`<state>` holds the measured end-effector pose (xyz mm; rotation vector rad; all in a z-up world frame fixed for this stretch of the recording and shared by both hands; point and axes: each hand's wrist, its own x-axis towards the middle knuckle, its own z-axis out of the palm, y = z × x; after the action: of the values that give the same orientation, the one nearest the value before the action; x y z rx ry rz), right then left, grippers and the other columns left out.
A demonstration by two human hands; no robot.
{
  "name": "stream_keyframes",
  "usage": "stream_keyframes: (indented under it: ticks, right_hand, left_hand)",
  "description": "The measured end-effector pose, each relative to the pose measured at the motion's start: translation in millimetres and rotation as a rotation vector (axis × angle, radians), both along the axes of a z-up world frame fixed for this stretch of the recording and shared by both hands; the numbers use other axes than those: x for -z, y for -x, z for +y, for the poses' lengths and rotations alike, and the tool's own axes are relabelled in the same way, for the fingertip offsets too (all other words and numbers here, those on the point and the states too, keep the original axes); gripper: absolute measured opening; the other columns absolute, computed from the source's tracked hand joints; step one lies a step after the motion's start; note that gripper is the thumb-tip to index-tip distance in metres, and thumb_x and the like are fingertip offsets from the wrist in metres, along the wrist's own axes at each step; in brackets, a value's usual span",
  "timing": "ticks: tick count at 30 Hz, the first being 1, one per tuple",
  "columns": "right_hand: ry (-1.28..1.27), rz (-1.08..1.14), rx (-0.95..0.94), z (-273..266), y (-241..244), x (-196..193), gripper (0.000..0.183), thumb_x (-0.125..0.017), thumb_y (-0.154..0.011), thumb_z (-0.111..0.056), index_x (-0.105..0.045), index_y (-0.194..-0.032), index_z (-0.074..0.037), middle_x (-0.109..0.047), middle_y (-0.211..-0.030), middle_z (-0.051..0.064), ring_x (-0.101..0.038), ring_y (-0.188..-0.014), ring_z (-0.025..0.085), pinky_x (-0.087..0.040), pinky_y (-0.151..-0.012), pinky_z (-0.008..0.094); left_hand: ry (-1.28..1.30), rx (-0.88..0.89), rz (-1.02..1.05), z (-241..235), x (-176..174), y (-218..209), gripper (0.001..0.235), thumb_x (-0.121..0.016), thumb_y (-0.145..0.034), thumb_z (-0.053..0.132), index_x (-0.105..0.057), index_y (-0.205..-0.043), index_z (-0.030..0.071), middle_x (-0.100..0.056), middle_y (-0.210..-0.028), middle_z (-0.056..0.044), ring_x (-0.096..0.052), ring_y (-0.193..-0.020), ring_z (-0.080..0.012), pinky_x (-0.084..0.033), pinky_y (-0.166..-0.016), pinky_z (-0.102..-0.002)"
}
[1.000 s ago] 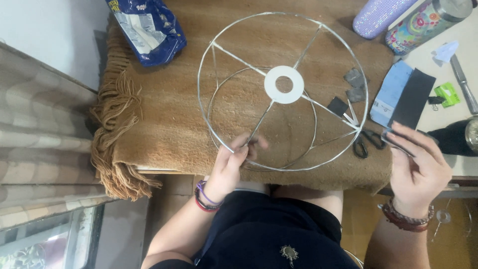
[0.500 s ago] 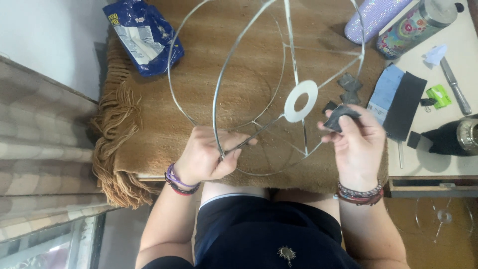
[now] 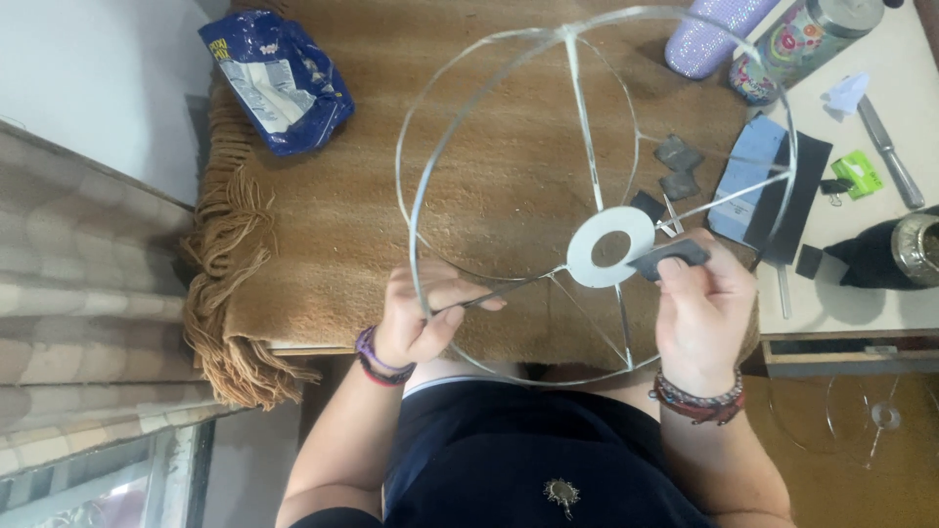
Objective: The person sands a metal wire frame with a sanding block, focusing on the joints and the central hub. They rotate the frame to access different sections and continue sanding the inner and outer rings.
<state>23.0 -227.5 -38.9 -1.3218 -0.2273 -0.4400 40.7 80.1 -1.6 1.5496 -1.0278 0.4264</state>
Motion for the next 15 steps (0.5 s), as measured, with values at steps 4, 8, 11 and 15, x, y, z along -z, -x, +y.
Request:
stream_keyframes:
  ticks: [4, 8, 11, 15]
  right_hand:
    - [-0.055, -0.009, -0.092, 32, 11, -31, 0.016, -0.059, -0.099, -0.003, -0.069, -0.106, -0.012, -0.068, -0.108, 0.007, -0.066, -0.095, 0.014, -0.059, -0.089, 0.030]
    - [-0.087, 0.100, -0.186, 40, 11, -20, 0.011, -0.058, -0.099, -0.005, -0.066, -0.105, -0.001, -0.071, -0.105, 0.020, -0.074, -0.079, 0.026, -0.060, -0.054, 0.026]
    - [-0.086, 0.092, -0.204, 32, 3, -11, 0.010, -0.061, -0.098, -0.007, -0.065, -0.104, 0.000, -0.072, -0.107, 0.019, -0.074, -0.072, 0.023, -0.058, -0.046, 0.022]
    - [-0.045, 0.118, -0.222, 31, 13, -24, 0.022, -0.070, -0.096, -0.017, -0.064, -0.101, 0.004, -0.070, -0.109, 0.023, -0.070, -0.062, 0.029, -0.051, -0.043, 0.024]
  left_hand:
    - [0.044, -0.094, 0.066, 6, 21, 3, 0.033, -0.052, -0.091, 0.027, -0.074, -0.101, 0.004, -0.072, -0.085, -0.009, -0.059, -0.061, -0.0210, -0.052, -0.058, -0.033]
    - [-0.052, -0.733, -0.124, -6, 5, 28, 0.084, -0.070, -0.086, 0.031, -0.037, -0.153, -0.006, -0.041, -0.145, -0.026, -0.034, -0.144, -0.0433, -0.021, -0.124, -0.054]
    - [-0.200, -0.991, -0.335, -11, -15, 50, 0.083, -0.078, -0.088, 0.030, -0.041, -0.149, -0.012, -0.030, -0.150, -0.034, -0.022, -0.143, -0.0620, -0.016, -0.120, -0.074]
    - [-0.658, -0.786, -0.260, -29, -53, 69, 0.040, -0.070, -0.106, 0.031, -0.064, -0.141, 0.013, -0.069, -0.141, -0.005, -0.052, -0.145, -0.0334, -0.005, -0.120, -0.055]
